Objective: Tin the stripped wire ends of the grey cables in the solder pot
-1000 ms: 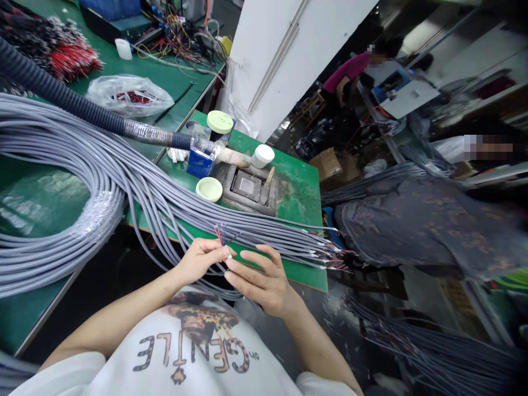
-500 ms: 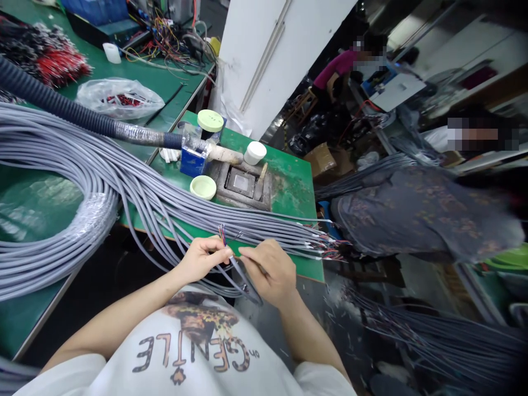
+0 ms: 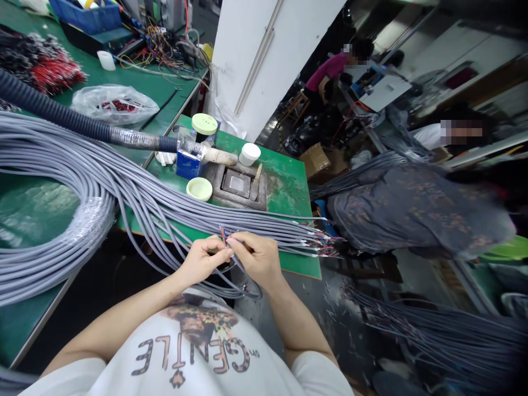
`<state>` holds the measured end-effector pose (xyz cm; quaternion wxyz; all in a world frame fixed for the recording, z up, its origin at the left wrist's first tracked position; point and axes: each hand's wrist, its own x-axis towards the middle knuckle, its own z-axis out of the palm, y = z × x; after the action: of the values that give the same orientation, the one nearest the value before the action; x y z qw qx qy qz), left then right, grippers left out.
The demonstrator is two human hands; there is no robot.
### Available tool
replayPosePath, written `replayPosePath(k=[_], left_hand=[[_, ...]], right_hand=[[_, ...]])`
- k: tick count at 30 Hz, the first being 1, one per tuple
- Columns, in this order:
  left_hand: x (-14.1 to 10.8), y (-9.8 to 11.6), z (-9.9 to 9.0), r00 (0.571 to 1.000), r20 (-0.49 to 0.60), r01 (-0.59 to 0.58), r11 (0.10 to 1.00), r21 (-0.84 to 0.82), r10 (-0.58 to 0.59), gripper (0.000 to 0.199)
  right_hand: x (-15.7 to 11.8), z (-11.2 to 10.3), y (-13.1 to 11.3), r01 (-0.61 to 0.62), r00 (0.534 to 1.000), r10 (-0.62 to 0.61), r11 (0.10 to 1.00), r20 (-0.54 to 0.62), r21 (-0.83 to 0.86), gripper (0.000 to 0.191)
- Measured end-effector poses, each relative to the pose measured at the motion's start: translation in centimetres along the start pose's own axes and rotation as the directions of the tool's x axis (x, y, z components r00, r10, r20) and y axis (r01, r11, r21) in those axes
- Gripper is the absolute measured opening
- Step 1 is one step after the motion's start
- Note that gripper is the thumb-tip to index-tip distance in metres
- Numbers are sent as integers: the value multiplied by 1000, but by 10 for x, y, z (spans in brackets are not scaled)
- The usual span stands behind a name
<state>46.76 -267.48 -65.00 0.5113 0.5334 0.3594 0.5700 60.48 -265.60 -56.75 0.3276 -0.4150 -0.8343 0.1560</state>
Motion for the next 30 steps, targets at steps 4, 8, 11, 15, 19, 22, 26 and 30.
replayPosePath(k=[4,8,11,15,19,22,26,30], left_hand=[[0,-3,0,1000,1,-15,999,-48,15,35],[0,-5,0,999,-2,-35,997,-71,35,35],[-1,-5,-2,996,8,-85,994,-76,85,34],[-2,-7,-5,991,9,-131,990,-58,132,34],[-1,-4,-6,996,-21,-89,994,-58,88,35],[3,-2,-3,998,-67,-11,997,-78,6,38],[8,-1,3,987,-103,110,982,-155,-127,39],[10,-4,7,971,-71,200,940,-275,-227,36]], right_hand=[[-1,2,3,-87,994,91,994,-57,71,13],[-4,1,3,-16,997,16,1000,-70,5,11],[-8,-3,1,142,985,-151,984,-84,-108,10],[-15,-8,-2,331,936,-345,931,-70,-153,15],[-23,-10,-1,389,919,-394,903,12,-184,24],[-25,-8,4,381,925,-366,879,105,-287,29],[-22,-5,15,404,914,-379,826,144,-392,37],[-18,-5,23,415,910,-383,818,160,-399,49]])
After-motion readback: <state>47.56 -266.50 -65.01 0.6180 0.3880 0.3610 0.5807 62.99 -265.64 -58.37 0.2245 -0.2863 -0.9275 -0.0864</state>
